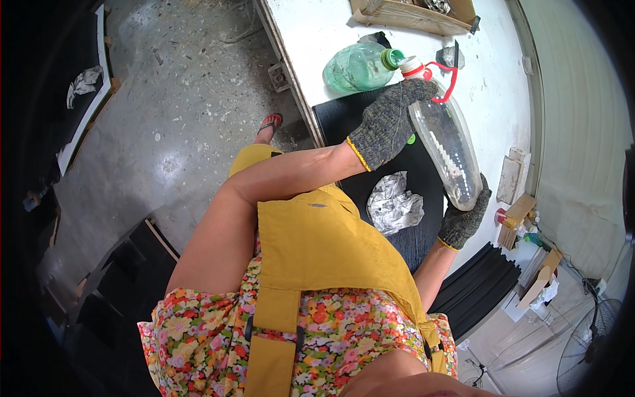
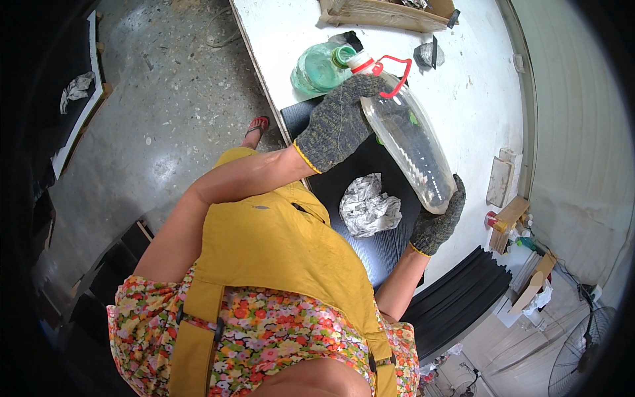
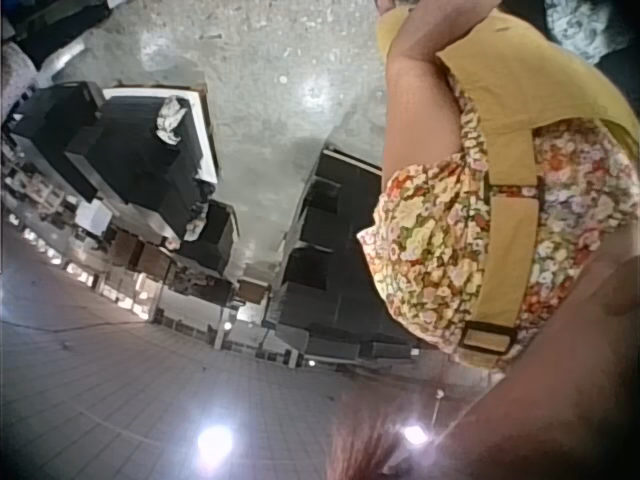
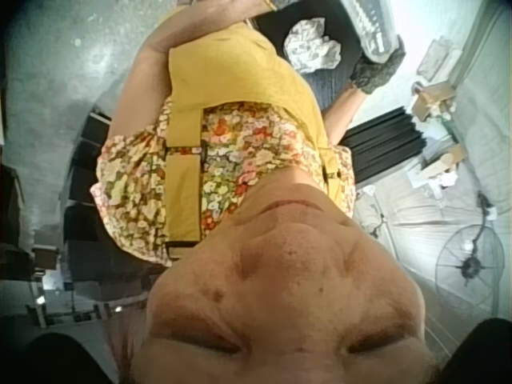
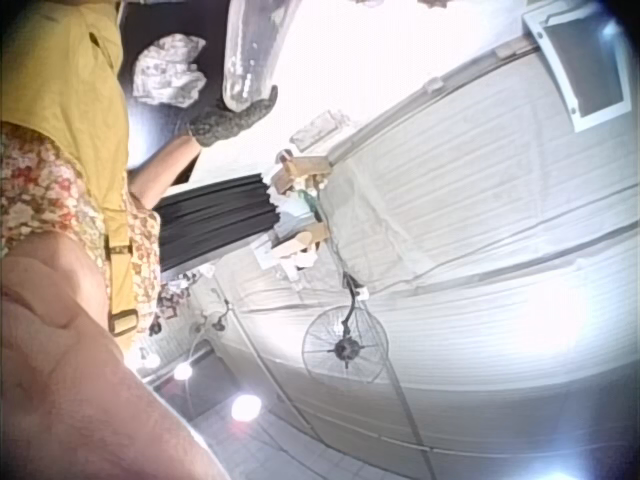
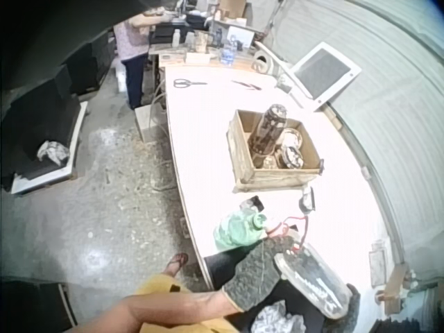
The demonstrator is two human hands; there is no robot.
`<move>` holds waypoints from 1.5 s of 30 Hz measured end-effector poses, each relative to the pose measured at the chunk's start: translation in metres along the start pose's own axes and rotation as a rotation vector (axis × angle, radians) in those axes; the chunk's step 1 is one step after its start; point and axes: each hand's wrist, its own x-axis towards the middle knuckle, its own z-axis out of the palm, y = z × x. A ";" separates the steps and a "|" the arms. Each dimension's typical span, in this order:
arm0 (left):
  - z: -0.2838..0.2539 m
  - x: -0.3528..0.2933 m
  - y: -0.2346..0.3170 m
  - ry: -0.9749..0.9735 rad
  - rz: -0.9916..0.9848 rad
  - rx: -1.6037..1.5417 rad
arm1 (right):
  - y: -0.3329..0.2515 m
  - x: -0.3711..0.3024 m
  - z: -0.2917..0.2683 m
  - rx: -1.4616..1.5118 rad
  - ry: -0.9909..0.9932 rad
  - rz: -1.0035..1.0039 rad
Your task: Cleaning and preparing black wood panels using liquid from a bottle and a cloth.
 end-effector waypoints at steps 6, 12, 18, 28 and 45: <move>0.000 -0.001 0.000 0.001 0.000 -0.001 | 0.000 -0.001 0.001 -0.019 0.009 -0.011; 0.001 0.000 -0.001 -0.011 -0.012 -0.027 | -0.001 -0.002 0.003 -0.030 0.021 -0.007; 0.000 0.000 -0.002 -0.017 -0.014 -0.048 | -0.002 -0.001 0.004 -0.029 -0.004 -0.020; 0.001 0.000 -0.001 0.012 0.022 0.006 | -0.004 0.000 0.003 -0.025 0.017 -0.003; 0.001 0.000 0.000 -0.016 -0.017 -0.014 | -0.004 0.002 0.000 -0.013 0.031 0.026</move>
